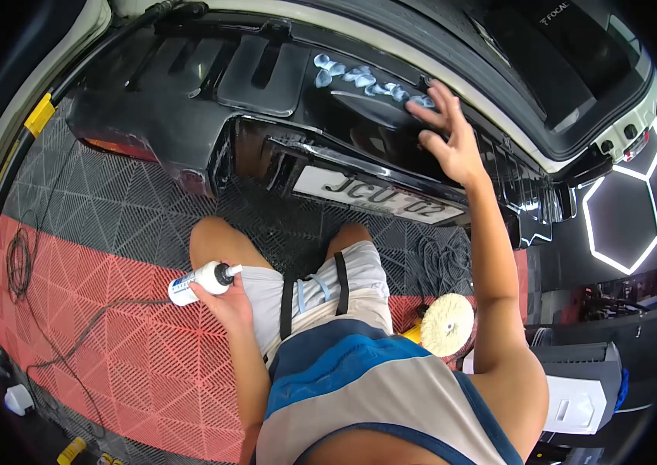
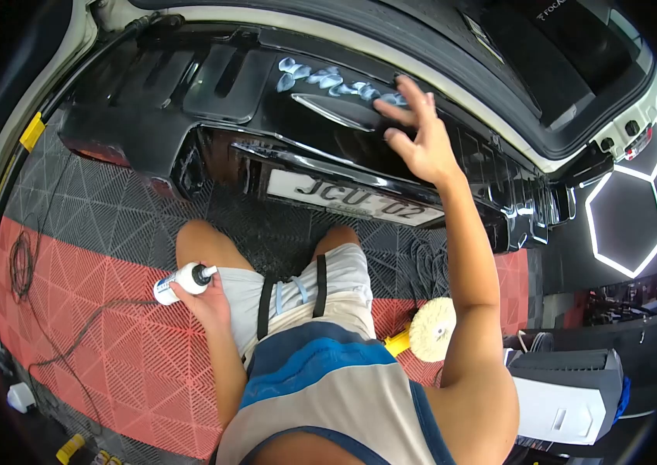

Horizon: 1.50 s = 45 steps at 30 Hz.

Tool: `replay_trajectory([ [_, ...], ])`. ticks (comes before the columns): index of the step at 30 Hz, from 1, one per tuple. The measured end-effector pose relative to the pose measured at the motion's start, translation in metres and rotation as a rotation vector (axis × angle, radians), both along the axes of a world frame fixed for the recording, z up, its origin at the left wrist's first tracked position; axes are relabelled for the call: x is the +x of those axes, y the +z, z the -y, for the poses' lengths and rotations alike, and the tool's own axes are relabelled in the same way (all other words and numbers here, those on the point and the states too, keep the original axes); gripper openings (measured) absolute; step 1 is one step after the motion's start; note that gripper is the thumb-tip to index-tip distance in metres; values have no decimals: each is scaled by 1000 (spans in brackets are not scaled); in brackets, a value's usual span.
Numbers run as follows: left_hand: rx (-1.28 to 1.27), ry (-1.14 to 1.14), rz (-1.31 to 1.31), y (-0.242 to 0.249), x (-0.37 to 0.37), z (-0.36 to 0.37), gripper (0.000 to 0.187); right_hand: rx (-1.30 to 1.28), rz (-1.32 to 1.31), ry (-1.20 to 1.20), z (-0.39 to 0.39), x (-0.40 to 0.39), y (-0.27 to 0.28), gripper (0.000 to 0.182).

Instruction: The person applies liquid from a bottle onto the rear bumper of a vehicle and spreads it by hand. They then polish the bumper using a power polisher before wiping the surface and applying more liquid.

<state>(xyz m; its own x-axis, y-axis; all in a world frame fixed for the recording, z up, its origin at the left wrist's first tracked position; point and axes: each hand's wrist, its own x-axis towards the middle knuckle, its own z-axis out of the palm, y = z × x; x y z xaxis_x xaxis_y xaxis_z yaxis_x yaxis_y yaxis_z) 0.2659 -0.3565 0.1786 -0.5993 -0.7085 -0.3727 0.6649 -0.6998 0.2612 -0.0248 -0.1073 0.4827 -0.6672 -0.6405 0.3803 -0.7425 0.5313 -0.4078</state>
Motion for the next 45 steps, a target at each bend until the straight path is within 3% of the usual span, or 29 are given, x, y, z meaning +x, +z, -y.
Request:
replay_trajectory([
  [1, -4, -4, -5, 1, 2, 0, 61, 58, -71, -79, -2, 7, 3, 89],
  [4, -5, -2, 7, 2, 2, 0, 61, 109, -36, -14, -19, 16, 3, 91],
  [5, 0, 13, 10, 2, 2, 1, 61, -14, 14, -60, -27, 17, 2, 91],
  [7, 0, -12, 15, 2, 4, 2, 61, 42, -152, -224, -32, 20, 2, 91],
  [9, -10, -19, 16, 3, 4, 1, 61, 231, -145, -187, -28, 25, -7, 89],
  [11, -21, -14, 15, 2, 1, 2, 61, 177, -79, -64, -21, 34, 6, 87],
  [13, 2, -43, -14, -2, 2, 4, 60, 142, -102, -146, -6, 27, 4, 84],
  [14, -3, -57, 2, -2, 5, 3, 60, 192, -202, -193, 0, 14, -3, 81],
  [17, 2, -26, 17, 1, -4, 2, 60, 243, -76, -60, 29, 21, 2, 80],
  [22, -35, -52, 14, -2, -2, 0, 60, 277, -188, 27, 57, 23, -5, 75],
  [25, -59, -33, 38, -9, -4, -2, 59, 290, -307, -68, 56, 33, -4, 73],
  [26, -93, -41, 50, -13, -3, -3, 56, 294, -230, -71, 54, 33, -14, 66],
  [27, -135, -41, 61, -17, -1, 0, 53, 248, -295, 13, 47, 36, -15, 60],
  [29, -217, 33, 122, -14, -4, -6, 45, -102, -452, 117, 44, 65, -8, 57],
  [31, -315, 111, 202, -11, -3, -13, 42, -386, -322, 143, 46, 106, -17, 51],
  [32, -373, 142, 192, 0, -2, -17, 41, -609, -83, 142, 48, 130, -42, 43],
  [33, -429, 165, 176, 16, -2, -19, 41, -509, -134, 301, 39, 134, -58, 42],
  [35, -502, 148, 115, 46, 1, -18, 43, -607, 395, 321, 41, 173, -105, 44],
  [39, -869, 134, 263, 80, 7, -17, 53, -910, 1415, 19, 69, 212, -147, 53],
  [41, -979, 169, 288, 103, 7, -16, 59, -931, 1695, 36, 75, 216, -152, 55],
  [45, -1103, 305, 318, 125, 4, -17, 62, -952, 1854, 141, 77, 215, -152, 57],
])
